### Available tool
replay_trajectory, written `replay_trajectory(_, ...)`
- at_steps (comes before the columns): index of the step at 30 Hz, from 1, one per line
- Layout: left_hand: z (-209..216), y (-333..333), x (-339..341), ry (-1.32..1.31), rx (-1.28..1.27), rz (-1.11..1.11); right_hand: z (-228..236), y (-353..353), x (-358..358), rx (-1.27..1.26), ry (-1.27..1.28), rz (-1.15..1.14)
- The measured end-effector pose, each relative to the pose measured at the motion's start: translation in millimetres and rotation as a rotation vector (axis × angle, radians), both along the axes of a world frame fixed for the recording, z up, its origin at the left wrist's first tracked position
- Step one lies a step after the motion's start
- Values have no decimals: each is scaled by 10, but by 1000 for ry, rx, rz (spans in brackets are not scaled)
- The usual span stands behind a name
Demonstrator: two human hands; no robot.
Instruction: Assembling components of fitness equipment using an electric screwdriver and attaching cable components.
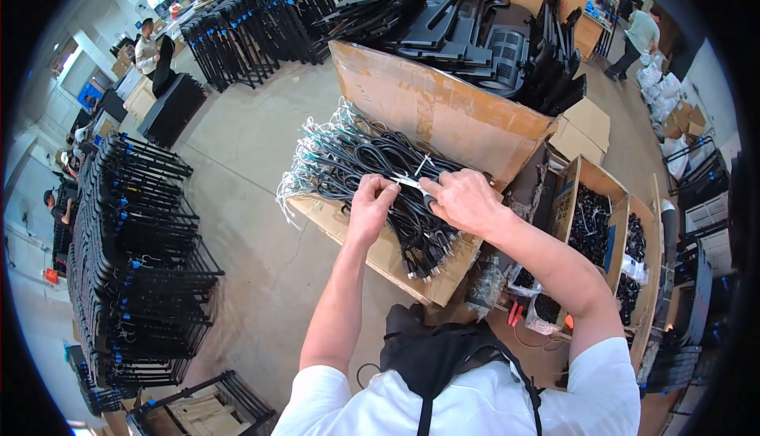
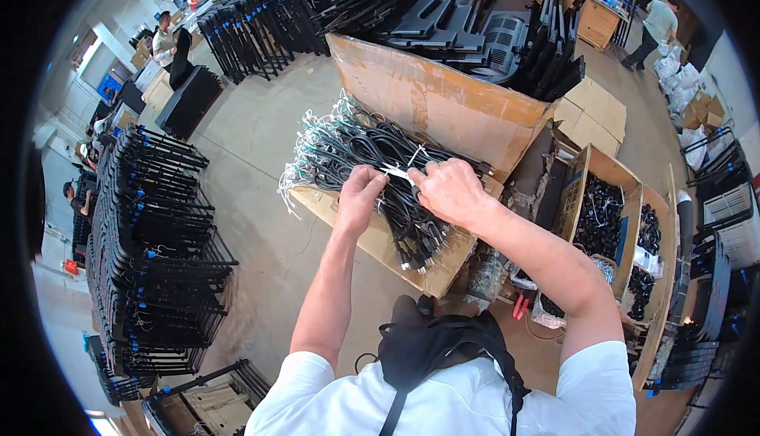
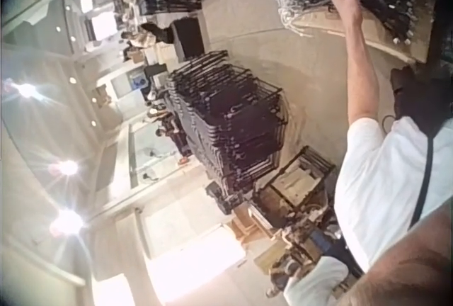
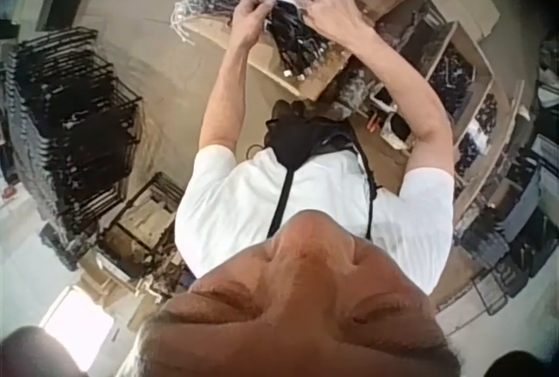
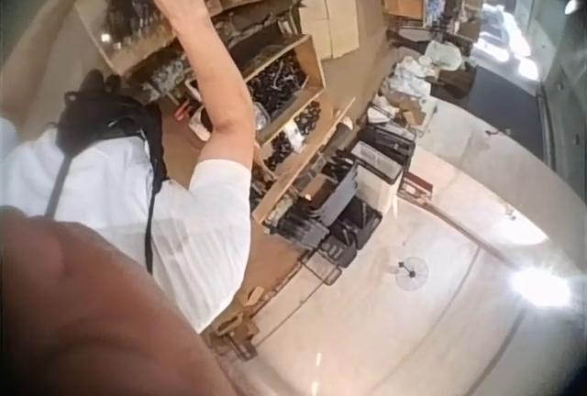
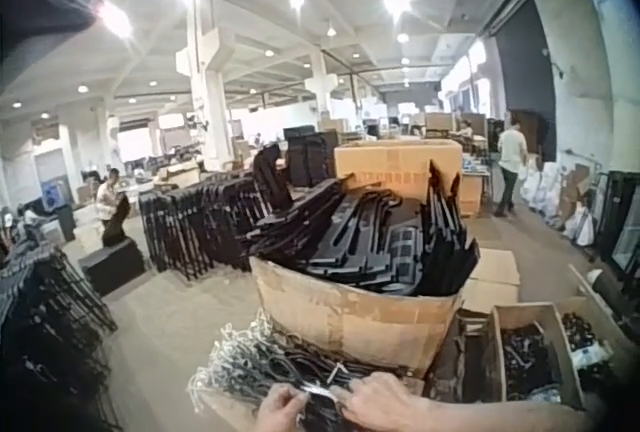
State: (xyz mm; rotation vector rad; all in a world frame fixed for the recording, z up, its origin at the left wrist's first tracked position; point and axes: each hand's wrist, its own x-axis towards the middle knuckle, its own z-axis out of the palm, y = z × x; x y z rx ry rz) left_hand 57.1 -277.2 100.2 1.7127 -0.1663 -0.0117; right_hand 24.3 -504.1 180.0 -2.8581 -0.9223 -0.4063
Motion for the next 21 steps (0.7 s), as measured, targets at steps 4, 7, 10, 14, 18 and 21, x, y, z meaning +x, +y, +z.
replay_trajectory(4, -180, 21, 13, 3, -140, -10, -74, 53, -4, 140, 53, -126)
replay_trajectory(7, -170, 50, -34, 138, -455, -54, 62, -114, 56, 450, 55, -187)
replay_trajectory(10, 78, 244, 53, -28, -590, 0, 222, -328, -190, 551, 223, -362)
replay_trajectory(14, 1115, 177, 98, -267, -790, -133, 25, -839, -904, 721, 386, -512)
replay_trajectory(18, 1726, -213, -141, -259, -836, -92, -464, -1281, -1838, 1151, 633, -673)
replay_trajectory(21, 1447, -477, -319, -222, -775, -505, -752, -1394, -2509, 1079, 671, -918)
